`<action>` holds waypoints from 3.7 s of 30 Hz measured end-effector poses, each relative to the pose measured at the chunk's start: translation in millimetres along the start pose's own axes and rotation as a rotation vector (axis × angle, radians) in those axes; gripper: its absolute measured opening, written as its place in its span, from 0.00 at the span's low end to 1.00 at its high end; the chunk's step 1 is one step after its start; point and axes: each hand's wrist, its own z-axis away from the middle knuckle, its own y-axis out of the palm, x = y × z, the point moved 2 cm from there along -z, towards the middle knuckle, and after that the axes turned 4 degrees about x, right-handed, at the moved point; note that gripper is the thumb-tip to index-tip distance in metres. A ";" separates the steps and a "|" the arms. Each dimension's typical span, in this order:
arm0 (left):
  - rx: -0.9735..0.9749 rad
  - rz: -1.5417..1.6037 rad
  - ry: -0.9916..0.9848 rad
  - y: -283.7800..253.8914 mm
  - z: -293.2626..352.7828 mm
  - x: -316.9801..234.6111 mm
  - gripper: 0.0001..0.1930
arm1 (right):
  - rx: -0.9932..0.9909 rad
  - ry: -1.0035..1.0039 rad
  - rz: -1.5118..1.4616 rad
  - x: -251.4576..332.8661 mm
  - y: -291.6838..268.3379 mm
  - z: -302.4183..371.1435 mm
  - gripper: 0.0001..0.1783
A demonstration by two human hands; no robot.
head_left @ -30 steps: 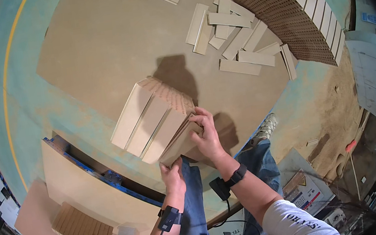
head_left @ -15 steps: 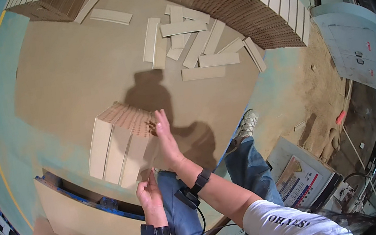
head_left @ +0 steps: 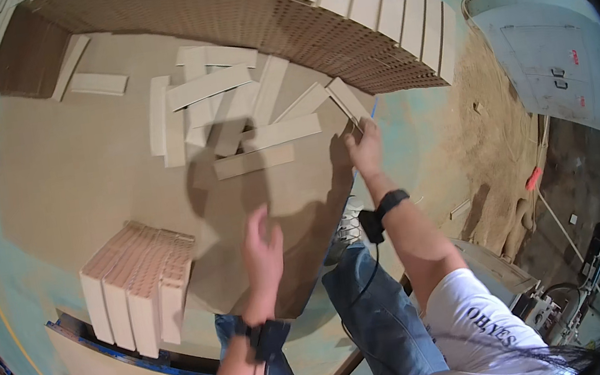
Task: Sorting wood panels and feeding them into an industrial woodworking machine.
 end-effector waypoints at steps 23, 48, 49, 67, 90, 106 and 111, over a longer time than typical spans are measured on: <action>0.307 0.200 -0.160 43.1 -70.6 -29.0 0.13 | 0.468 0.935 -1.496 49.3 -62.3 172.4 0.17; -0.013 0.373 -0.510 -72.8 165.2 21.8 0.21 | 0.950 0.371 -1.255 180.9 -39.8 272.1 0.25; -0.040 0.486 -0.583 -86.7 187.3 18.6 0.19 | 0.976 0.469 -1.277 193.9 -39.1 284.0 0.25; -0.516 -0.806 0.006 -330.6 112.3 -22.2 0.31 | 0.899 0.626 -1.236 348.5 45.2 353.5 0.35; -0.207 -0.495 0.416 -109.2 25.0 -91.0 0.24 | 0.293 0.442 -0.205 132.7 63.7 146.8 0.47; 0.020 -1.100 0.410 110.8 -169.9 3.1 0.32 | 0.498 0.814 -1.724 33.4 -71.4 160.4 0.27; 0.353 -0.559 0.099 101.3 -121.4 31.9 0.30 | 0.448 0.835 -1.441 22.6 -57.9 153.5 0.22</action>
